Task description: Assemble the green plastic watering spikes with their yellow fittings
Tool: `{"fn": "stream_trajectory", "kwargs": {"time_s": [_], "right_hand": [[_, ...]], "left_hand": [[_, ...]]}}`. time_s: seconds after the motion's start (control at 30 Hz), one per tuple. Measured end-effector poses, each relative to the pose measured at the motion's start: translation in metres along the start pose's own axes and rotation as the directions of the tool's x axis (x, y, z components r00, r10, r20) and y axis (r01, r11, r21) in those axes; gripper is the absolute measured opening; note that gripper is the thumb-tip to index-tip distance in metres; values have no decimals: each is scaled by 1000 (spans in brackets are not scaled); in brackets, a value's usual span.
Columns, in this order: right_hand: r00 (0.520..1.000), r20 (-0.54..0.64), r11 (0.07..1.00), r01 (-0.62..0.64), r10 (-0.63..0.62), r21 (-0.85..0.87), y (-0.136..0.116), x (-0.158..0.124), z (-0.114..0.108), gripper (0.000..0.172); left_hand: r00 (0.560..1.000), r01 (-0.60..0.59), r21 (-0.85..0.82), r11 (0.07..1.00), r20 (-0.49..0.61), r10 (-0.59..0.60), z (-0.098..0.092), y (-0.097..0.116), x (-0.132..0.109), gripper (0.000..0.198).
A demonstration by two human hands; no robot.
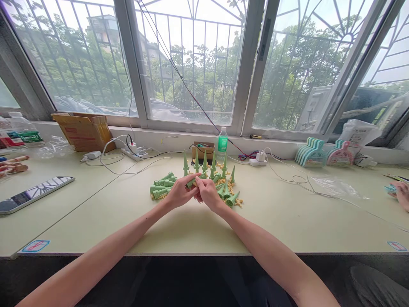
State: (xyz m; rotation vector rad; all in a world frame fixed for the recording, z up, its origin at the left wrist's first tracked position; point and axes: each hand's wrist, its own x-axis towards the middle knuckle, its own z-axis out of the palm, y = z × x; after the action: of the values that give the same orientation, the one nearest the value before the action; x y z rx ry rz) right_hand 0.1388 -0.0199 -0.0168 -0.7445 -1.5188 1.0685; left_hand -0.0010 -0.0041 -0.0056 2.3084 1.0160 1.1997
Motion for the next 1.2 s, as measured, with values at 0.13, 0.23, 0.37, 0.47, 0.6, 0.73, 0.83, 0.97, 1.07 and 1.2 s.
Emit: {"fn": "stream_trajectory", "kwargs": {"time_s": [0.13,0.23,0.37,0.47,0.6,0.73,0.83,0.97,1.07,1.2], "right_hand": [[1000,1,999,-7,7,51,-2,0,1,50],[1000,0,996,-29,29,82,-3,1,2,50],[999,15,988,-54,52,144,0,2,1,48],[997,34,974,-77,72,211,4,3,1,45],[992,55,948,-122,111,293,6,5,1,44],[989,62,943,-145,133,301,5,6,3,45],[989,52,944,-148,138,297,5,6,3,45],[991,15,951,-129,130,282,7,5,2,44],[993,-4,958,-115,121,264,9,5,2,43],[991,-34,960,-115,127,255,10,5,1,41]], "left_hand": [[1000,-20,7,1000,-4,20,0,0,0,50],[1000,-18,15,1000,-10,19,0,0,0,49],[999,-26,20,999,-27,26,0,0,0,49],[998,-43,17,999,-47,44,-1,0,0,49],[996,-55,-4,998,-67,55,-1,0,0,50],[995,-56,4,998,-83,56,-1,1,0,50],[996,-47,12,999,-80,47,-1,1,0,51],[996,-47,11,999,-79,48,-1,0,0,51],[995,-65,26,998,-77,66,0,-2,0,50],[996,-77,54,996,-45,79,1,-3,0,49]]}}
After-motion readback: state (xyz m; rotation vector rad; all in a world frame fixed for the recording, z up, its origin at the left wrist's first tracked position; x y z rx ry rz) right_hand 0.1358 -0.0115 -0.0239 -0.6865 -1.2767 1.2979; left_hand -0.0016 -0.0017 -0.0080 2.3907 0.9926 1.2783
